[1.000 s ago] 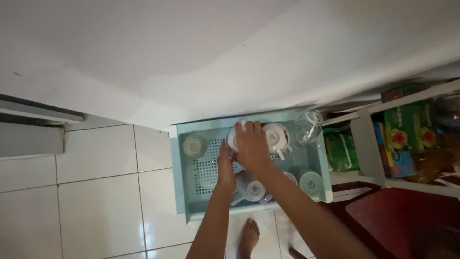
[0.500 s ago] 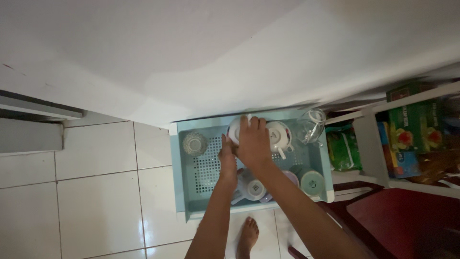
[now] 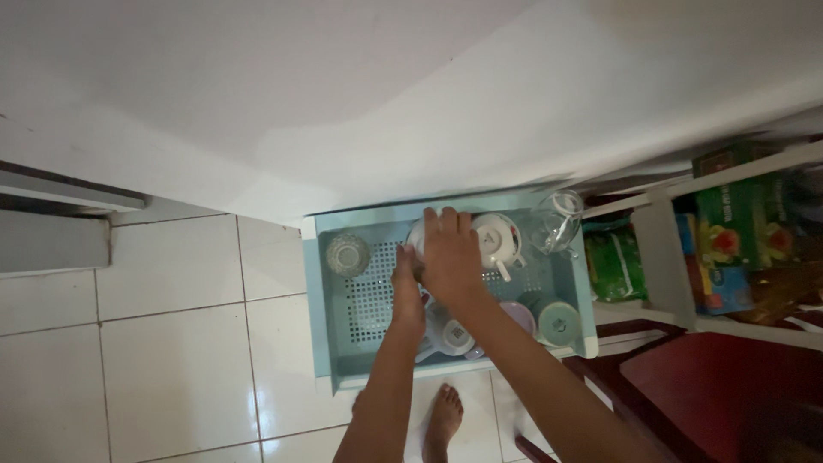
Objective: The person wipes cups with a tissue, arranges them on a plastic dish rack, and picks up mugs from the dining table.
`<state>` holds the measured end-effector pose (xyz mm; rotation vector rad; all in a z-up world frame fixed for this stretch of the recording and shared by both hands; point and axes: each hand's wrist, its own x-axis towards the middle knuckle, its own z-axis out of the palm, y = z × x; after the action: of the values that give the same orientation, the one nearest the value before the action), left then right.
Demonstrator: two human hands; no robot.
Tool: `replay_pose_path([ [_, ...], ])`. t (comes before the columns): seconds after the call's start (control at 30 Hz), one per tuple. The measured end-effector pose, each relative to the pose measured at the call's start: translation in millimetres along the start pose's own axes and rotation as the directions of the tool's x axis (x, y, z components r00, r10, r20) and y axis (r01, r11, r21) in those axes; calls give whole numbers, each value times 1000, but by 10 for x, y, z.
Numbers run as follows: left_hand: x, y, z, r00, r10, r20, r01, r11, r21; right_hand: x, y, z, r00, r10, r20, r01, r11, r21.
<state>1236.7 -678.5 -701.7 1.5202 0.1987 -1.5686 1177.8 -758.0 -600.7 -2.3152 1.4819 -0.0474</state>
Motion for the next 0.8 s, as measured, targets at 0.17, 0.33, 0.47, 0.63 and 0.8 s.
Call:
replay_pose_path([
  [0.17,7,1,-13,998,-9,-66,6,999,-46,-51,-25,-93,998,61,25,-64,989,131],
  [0.33,-175,67,-17,999,27,47,-25,999,-37,-235,-42,-211,991,114,-72,-100,980,175],
  [0.47,-231,104,3,999,-48,27,48,999,-3,-487,8,-263,971,127,-201,-76,967,245],
  [0.63,-203,-86,-42,996,-89,17,90,985,-149,-1030,138,-464,929,219,-299,-80,906,416],
  [0.8,-904,-350,-73,990,144,11,-139,970,-202,-1726,22,-990,858,492,-149,-206,594,778],
])
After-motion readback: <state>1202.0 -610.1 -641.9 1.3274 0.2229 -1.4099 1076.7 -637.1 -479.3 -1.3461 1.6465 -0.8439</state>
